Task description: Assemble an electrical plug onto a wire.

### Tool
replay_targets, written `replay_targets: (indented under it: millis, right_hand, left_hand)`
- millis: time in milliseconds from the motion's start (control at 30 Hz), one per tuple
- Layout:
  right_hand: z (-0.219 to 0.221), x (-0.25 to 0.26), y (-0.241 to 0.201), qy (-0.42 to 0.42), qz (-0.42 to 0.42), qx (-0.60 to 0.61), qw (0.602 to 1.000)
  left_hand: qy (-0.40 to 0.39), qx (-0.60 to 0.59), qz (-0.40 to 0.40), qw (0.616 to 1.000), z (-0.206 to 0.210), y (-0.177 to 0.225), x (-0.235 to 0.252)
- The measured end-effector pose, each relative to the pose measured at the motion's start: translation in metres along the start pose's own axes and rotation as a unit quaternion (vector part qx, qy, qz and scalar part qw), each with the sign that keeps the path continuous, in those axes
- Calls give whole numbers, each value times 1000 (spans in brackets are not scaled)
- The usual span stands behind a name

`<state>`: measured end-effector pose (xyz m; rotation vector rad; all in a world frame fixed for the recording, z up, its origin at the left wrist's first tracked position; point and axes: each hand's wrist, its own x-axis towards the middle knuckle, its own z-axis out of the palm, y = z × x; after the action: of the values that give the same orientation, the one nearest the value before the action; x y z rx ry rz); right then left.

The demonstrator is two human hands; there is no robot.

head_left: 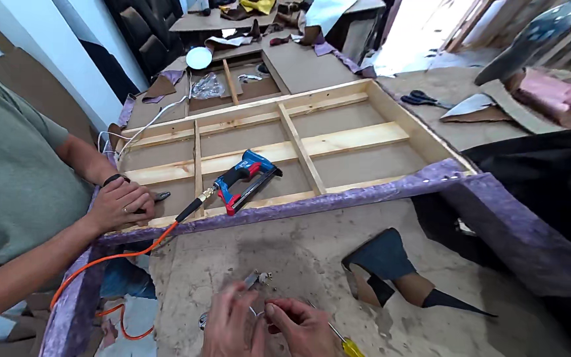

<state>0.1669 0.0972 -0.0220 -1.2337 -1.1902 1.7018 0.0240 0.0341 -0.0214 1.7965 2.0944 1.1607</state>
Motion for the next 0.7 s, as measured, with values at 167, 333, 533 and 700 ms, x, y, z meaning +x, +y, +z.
replay_targets:
  millis: [167, 333, 533, 700]
  right_hand:
    - [-12, -6, -2, -34, -40, -29, 998]
    - [-24, -8, 5, -86, -126, -155, 976]
    - [-26, -6, -5, -88, -186, -247, 947]
    - [-17, -10, -1, -37, -340, -329, 880]
  left_hand:
    - [-32, -1, 38, 999, 6, -8, -4]
    - [-68, -17, 11, 997, -7, -10, -12]
    - [-62, -139, -62, 986, -12, -14, -5]
    - [-80, -206, -92, 971, -14, -15, -2]
